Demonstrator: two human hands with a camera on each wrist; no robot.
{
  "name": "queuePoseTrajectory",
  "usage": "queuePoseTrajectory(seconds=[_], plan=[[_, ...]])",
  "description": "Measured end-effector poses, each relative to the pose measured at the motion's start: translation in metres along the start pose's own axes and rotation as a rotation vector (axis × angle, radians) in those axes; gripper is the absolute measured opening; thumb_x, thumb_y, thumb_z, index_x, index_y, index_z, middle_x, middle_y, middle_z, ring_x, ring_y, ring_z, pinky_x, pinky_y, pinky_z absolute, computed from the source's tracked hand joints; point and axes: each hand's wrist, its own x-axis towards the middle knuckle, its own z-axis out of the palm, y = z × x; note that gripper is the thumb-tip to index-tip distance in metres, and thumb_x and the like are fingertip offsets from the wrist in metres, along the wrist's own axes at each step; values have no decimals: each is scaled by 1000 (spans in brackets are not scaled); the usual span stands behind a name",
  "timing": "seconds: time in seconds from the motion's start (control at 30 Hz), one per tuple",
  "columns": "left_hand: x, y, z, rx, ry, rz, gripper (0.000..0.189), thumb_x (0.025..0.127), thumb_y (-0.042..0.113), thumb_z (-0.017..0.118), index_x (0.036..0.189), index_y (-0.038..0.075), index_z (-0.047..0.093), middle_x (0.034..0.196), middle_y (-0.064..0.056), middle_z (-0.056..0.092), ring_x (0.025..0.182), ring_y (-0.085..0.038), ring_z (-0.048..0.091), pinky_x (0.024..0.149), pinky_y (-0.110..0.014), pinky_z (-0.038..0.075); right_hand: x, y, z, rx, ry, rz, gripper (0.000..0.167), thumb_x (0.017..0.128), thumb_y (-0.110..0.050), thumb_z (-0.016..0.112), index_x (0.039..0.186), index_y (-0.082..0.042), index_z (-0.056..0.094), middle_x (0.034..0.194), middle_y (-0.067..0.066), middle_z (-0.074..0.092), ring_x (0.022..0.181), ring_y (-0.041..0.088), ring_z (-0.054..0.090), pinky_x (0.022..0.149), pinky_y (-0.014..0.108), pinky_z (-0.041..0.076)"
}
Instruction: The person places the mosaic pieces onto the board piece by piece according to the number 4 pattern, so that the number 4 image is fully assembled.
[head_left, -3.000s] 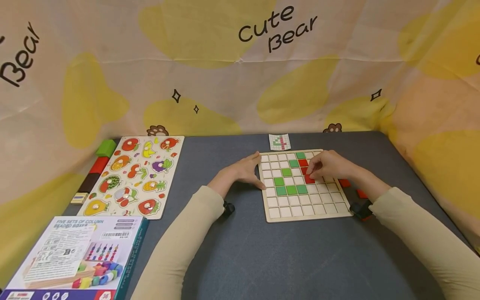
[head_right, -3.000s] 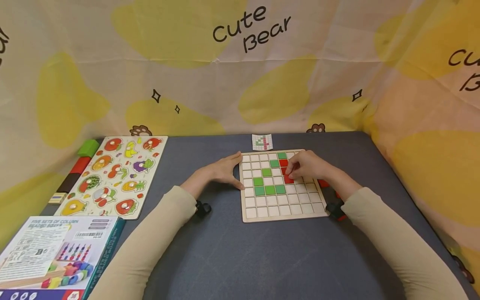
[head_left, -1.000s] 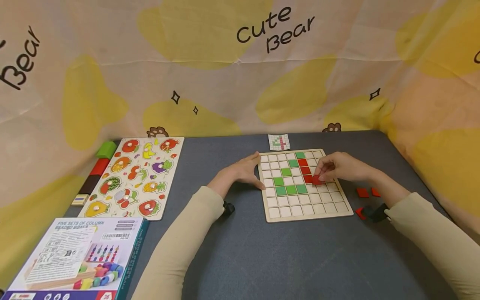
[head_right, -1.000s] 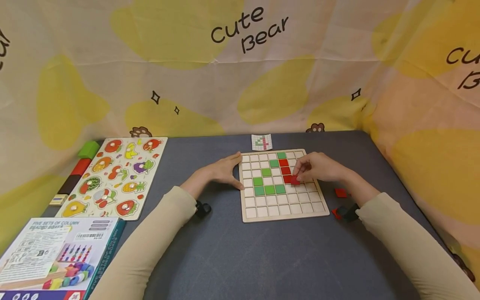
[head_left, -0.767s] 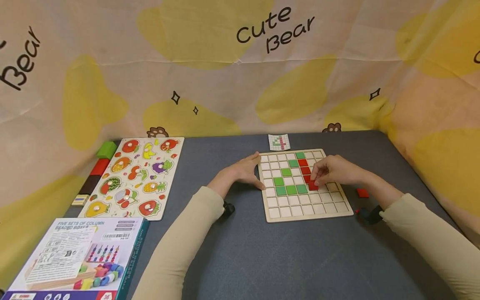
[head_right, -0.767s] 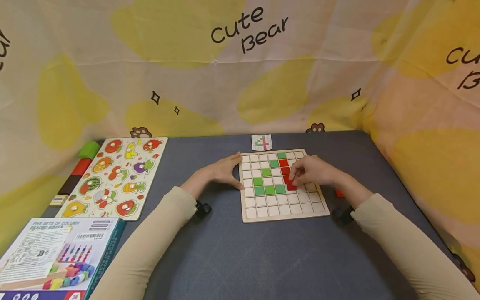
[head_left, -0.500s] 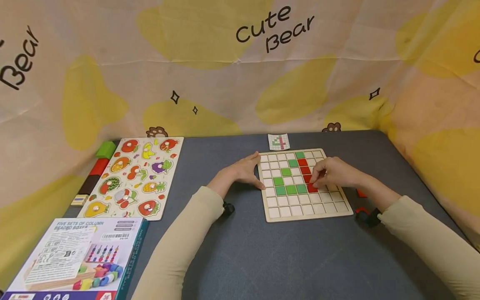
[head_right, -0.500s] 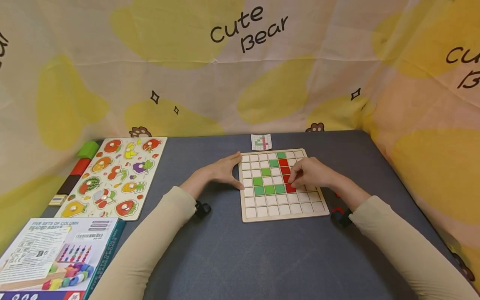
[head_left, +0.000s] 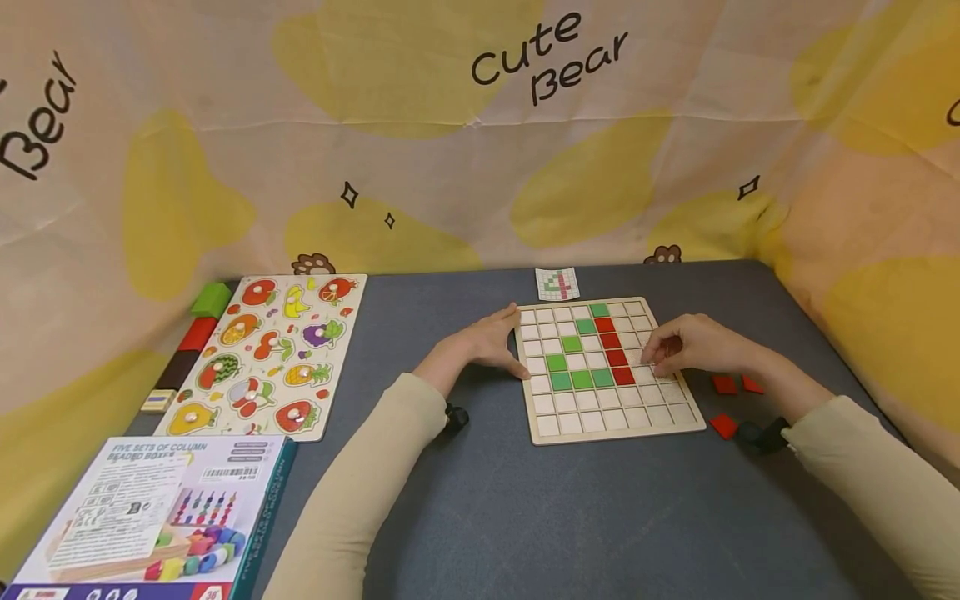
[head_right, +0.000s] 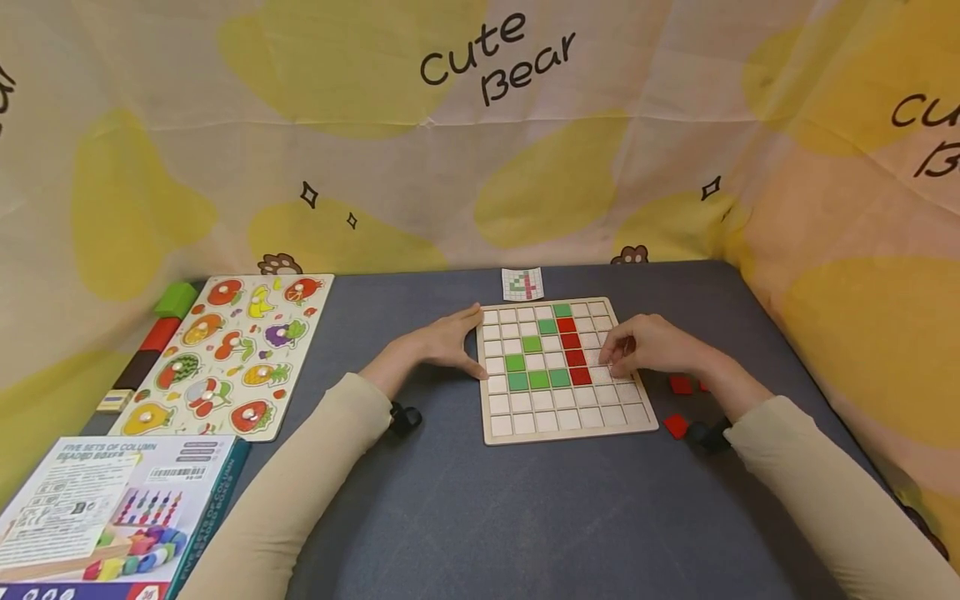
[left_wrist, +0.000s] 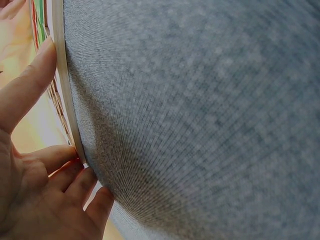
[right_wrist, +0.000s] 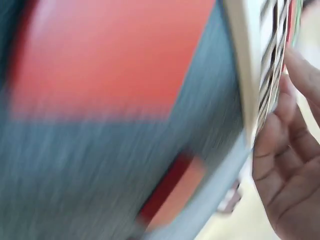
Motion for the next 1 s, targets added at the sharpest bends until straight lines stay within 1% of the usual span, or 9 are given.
queuePoseTrajectory(seconds=[0.13, 0.23, 0.37, 0.47, 0.6, 0.67, 0.77, 0.9, 1.0], plan=[[0, 0, 0, 0, 1, -7, 110, 83, 44, 78, 161, 15, 5, 170, -2, -5, 158, -26, 3, 128, -49, 17, -14, 20, -14, 21, -22, 91, 20, 81, -18, 81, 99, -13, 74, 87, 3, 66, 75, 6, 58, 68, 20, 50], [0, -1, 1, 0, 2, -8, 110, 83, 44, 78, 161, 15, 5, 170, -1, -5, 158, -26, 3, 128, -50, 17, -25, 33, -23, 5, -30, 125, 24, 81, -18, 81, 101, -11, 72, 90, 3, 65, 76, 5, 57, 69, 20, 49], [0, -1, 1, -1, 2, -5, 110, 84, 44, 77, 161, 15, 5, 170, -1, -6, 158, -26, 3, 128, -49, 17, -36, 47, -29, -4, -49, 131, 28, 78, -18, 83, 101, -9, 70, 90, 3, 63, 77, 3, 55, 69, 19, 49], [0, -1, 0, 1, 4, 1, 110, 84, 44, 77, 161, 14, 6, 170, -2, -5, 158, -25, 2, 128, -48, 16, -42, 54, -31, -11, -74, 112, 29, 75, -17, 85, 97, -8, 69, 87, 1, 61, 76, 4, 52, 68, 19, 47], [0, -1, 0, -2, 3, 2, 109, 84, 44, 77, 161, 14, 6, 170, -2, -6, 158, -25, 2, 128, -48, 16, -47, 58, -32, -28, -95, 88, 29, 70, -18, 88, 91, -11, 68, 82, 0, 57, 74, 7, 48, 65, 19, 42], [0, -1, 0, -3, 2, 2, 109, 84, 44, 77, 161, 14, 6, 170, -2, -6, 158, -25, 2, 128, -48, 16, -48, 58, -32, -34, -96, 75, 28, 69, -19, 88, 89, -12, 69, 80, 0, 57, 73, 6, 48, 64, 20, 42], [0, -1, 0, -2, 3, 7, 109, 84, 44, 77, 161, 14, 6, 170, -3, -5, 158, -25, 2, 128, -48, 16, -48, 57, -31, -45, -100, 80, 27, 68, -21, 88, 86, -13, 69, 79, -1, 58, 72, 5, 48, 64, 20, 42], [1, -1, 0, 6, 4, 7, 108, 84, 44, 77, 161, 13, 7, 170, -3, -5, 158, -25, 2, 128, -48, 16, -47, 55, -32, -44, -105, 99, 26, 71, -21, 87, 84, -11, 67, 76, -2, 61, 69, 3, 52, 62, 21, 46], [0, 0, 0, 15, 4, -1, 108, 84, 44, 77, 161, 14, 7, 170, -2, -4, 158, -24, 2, 129, -48, 15, -45, 51, -32, -39, -80, 98, 23, 76, -22, 84, 83, -10, 65, 74, -3, 64, 66, 3, 55, 62, 21, 47]])
